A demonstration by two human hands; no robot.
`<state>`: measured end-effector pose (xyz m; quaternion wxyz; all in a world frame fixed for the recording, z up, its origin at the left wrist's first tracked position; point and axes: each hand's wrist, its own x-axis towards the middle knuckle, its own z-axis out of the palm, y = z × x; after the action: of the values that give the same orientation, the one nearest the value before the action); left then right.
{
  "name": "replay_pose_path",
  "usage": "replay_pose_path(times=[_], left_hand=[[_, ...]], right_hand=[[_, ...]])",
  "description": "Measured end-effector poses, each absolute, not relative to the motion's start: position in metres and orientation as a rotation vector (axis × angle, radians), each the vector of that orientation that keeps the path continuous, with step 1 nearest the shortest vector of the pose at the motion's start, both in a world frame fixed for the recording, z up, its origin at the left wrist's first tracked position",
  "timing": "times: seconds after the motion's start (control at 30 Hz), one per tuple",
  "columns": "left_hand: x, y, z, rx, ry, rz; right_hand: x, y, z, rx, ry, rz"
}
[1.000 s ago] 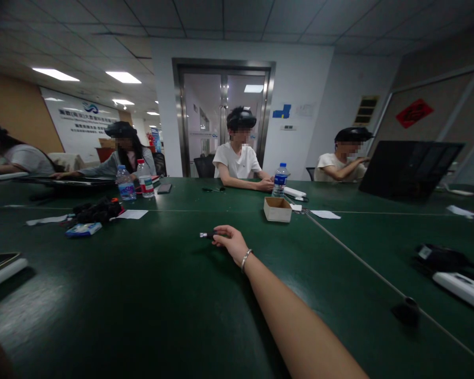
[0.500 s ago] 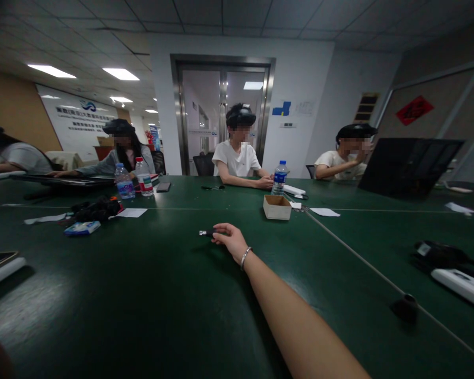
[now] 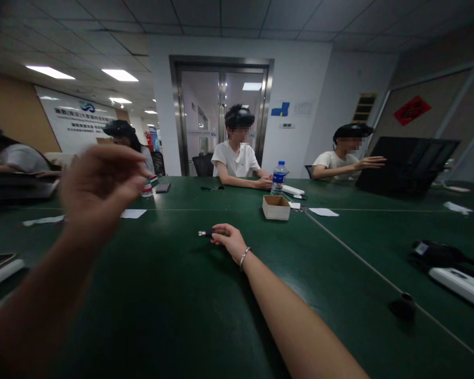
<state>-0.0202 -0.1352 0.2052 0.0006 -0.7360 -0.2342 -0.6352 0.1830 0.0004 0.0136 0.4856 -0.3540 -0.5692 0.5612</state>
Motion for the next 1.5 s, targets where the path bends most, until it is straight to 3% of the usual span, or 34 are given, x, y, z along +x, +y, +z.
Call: replay_pose_path(times=[0.13,0.27,0.37,0.73,0.97,1.2,1.5], left_hand=[[-0.004,-0.071,0.135,-2.517,-1.321,-1.653],[0.002,-0.033,0.053,-2.584,-1.776,-1.893],[0.001,-0.028,0.027,-2.625,-1.889,-2.021],[-0.004,-0.023,0.024,-2.826,-1.906,-1.951],[-0.001,-0.027,0.025,-2.725,-2.096,-1.656],[0.002,-0.028,0.022,-2.794,-1.883,-1.740],[0.001,-0.030,0.024,-2.768,-1.946,-1.567]], right_hand=[[0.182,-0.002,0.015,-0.866,-1.392,1.342],[0.178,-0.004,0.018,-0.887,-1.418,1.298],[0.177,-0.006,0.020,-0.904,-1.447,1.276],[0.178,-0.007,0.020,-0.902,-1.414,1.286],[0.178,-0.007,0.021,-0.909,-1.421,1.287],[0.177,-0.007,0.021,-0.898,-1.417,1.298],[0.178,-0.009,0.023,-0.904,-1.415,1.306]])
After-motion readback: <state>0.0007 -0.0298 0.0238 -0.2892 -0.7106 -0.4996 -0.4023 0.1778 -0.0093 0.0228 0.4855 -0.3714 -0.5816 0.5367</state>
